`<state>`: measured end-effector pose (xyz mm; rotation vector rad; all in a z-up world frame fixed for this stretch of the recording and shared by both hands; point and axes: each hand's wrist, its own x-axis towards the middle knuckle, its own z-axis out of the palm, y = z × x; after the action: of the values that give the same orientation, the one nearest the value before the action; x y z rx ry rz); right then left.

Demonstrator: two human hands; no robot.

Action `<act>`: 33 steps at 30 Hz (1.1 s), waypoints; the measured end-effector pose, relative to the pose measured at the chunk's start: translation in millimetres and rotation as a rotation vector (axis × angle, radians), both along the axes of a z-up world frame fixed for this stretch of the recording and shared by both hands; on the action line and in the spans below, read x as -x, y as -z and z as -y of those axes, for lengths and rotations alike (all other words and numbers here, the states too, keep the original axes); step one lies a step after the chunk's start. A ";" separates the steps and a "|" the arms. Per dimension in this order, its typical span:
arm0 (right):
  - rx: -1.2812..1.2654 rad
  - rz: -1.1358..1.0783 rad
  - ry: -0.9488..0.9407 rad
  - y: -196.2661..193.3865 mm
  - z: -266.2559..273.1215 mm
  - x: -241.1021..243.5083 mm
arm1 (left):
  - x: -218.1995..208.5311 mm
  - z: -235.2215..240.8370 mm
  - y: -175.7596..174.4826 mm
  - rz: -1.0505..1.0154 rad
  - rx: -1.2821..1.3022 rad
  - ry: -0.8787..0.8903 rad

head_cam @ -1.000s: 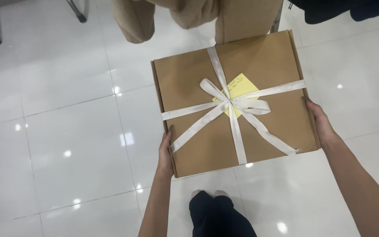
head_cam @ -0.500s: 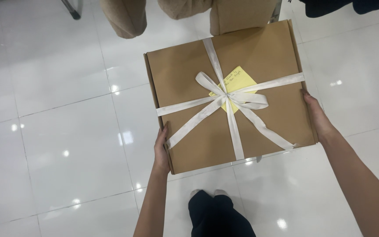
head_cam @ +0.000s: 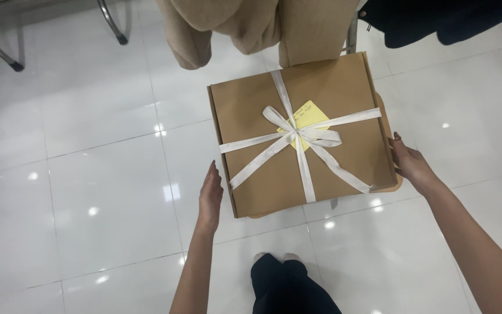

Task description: The person repeatedly picks up a brown cardboard box tied with a white ribbon and a yellow tag from a wooden stool and places it onto a metal table. The person stacks the boxes one by one on top of each other on the table.

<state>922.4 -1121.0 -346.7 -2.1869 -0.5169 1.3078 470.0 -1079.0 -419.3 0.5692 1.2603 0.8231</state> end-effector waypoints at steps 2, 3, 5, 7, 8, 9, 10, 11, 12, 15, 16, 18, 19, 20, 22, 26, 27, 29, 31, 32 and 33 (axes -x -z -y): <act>-0.029 0.009 -0.037 -39.5 11.9 7.7 | 12.9 1.4 -27.5 0.024 -0.020 0.012; -0.051 0.016 -0.073 -60.7 18.0 11.7 | 19.4 1.9 -42.8 0.045 -0.034 0.025; -0.064 0.035 -0.081 -93.2 30.2 13.6 | 25.0 9.7 -84.1 0.046 -0.036 0.049; -0.081 0.052 -0.091 -126.4 43.2 16.0 | 32.3 20.6 -124.0 0.044 -0.042 0.070; -0.108 0.044 -0.102 -143.5 48.7 16.9 | 35.9 25.0 -142.7 0.046 -0.059 0.047; -0.135 0.036 -0.113 -161.2 54.9 18.2 | 40.0 30.4 -161.9 0.048 -0.076 0.023; -0.162 0.043 -0.118 -169.1 59.0 16.7 | 43.6 36.7 -175.9 0.052 -0.103 0.018; -0.203 0.008 -0.083 -177.1 62.5 15.7 | 47.8 42.9 -189.7 0.071 -0.128 -0.024; -0.251 -0.028 -0.055 -185.2 60.0 15.5 | 53.1 46.2 -203.5 0.091 -0.159 -0.071; -0.297 -0.088 -0.091 -210.8 60.3 25.8 | 70.7 59.6 -240.4 0.096 -0.231 -0.107; -0.330 -0.085 -0.112 -221.6 58.1 32.2 | 76.1 61.5 -257.3 0.100 -0.265 -0.125; -0.329 -0.101 -0.142 -237.8 54.8 48.1 | 90.2 69.7 -286.1 0.055 -0.248 -0.211; -0.352 -0.100 -0.166 -247.4 45.5 57.3 | 96.2 65.5 -300.6 0.058 -0.273 -0.233; -0.365 -0.122 -0.156 -253.6 41.9 67.6 | 103.3 68.2 -312.4 0.036 -0.272 -0.273; -0.392 -0.147 -0.170 -266.0 32.3 92.2 | 119.8 70.1 -330.8 0.014 -0.285 -0.337; -0.420 -0.214 -0.263 -288.1 4.3 152.0 | 158.5 68.9 -368.0 0.000 -0.356 -0.374; -0.416 -0.233 -0.289 -292.1 -4.7 168.0 | 168.7 68.0 -378.6 -0.029 -0.362 -0.380; -0.469 -0.247 -0.330 -297.0 -22.3 199.9 | 197.2 61.3 -376.0 -0.039 -0.402 -0.374; -0.516 -0.266 -0.364 -293.7 -45.6 232.0 | 228.2 52.5 -376.8 -0.054 -0.435 -0.362; -0.529 -0.294 -0.357 -286.7 -61.2 246.4 | 243.3 45.8 -377.9 -0.050 -0.440 -0.368; -0.541 -0.321 -0.349 -279.6 -78.0 261.6 | 259.0 38.0 -379.1 -0.046 -0.445 -0.373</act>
<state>660.8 -1043.1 -67.0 -1.4558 -1.0165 1.4487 211.0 -1117.0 -40.2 0.7185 1.2479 1.4304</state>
